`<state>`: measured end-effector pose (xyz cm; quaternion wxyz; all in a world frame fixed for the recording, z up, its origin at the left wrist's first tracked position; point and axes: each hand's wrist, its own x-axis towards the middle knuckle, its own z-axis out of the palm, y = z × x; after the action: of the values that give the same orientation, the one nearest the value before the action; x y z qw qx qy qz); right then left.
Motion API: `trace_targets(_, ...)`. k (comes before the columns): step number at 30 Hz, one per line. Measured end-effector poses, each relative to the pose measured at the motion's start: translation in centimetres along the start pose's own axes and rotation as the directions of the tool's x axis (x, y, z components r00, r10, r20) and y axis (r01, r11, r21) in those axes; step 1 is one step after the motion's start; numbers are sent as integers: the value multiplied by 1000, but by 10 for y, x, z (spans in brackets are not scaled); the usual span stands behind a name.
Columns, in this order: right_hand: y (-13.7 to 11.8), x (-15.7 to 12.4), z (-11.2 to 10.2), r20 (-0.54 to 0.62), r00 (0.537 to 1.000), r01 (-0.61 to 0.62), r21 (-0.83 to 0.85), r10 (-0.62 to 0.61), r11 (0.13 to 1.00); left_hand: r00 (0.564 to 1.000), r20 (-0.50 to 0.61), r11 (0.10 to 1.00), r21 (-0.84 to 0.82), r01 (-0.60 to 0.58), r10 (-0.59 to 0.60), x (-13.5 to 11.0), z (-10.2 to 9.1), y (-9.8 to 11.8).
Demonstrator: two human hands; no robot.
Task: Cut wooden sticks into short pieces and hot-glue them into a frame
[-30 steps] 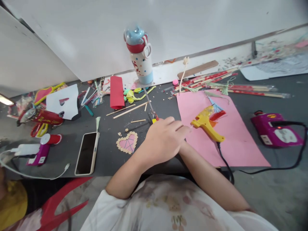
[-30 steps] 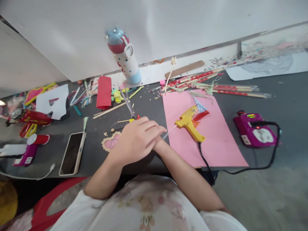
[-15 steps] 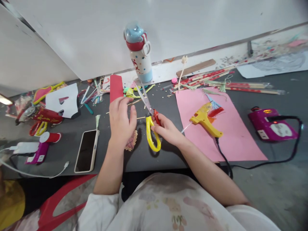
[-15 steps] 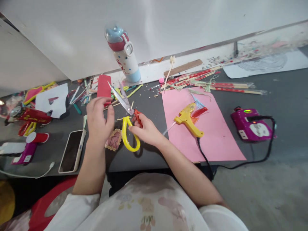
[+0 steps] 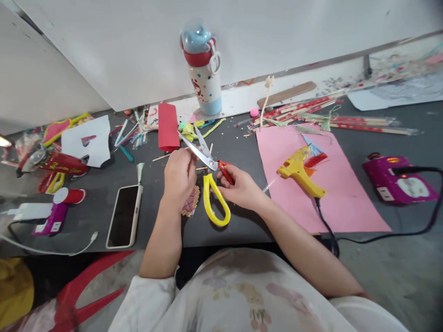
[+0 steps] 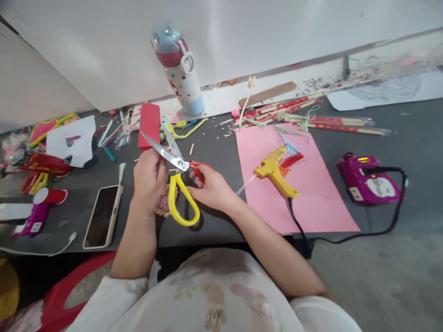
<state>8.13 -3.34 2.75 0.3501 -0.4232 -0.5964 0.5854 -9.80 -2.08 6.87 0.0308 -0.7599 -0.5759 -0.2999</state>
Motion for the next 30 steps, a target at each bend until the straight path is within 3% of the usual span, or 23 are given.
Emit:
trace_targets(10, -5, -4, -2, 79, 997, -21, 70, 16, 997, 999, 49, 1000, -17, -19, 19, -3, -3, -6)
trace_targets(19, -14, -5, -7, 213, 969, -164, 167, 127, 972, 995, 87, 996, 77, -54, 47, -3, -3, -3)
trace_targets(30, -13, -7, -3, 199, 972, -159, 156, 127, 975, 995, 96, 999, 23, -36, 34, -3, -5, 1)
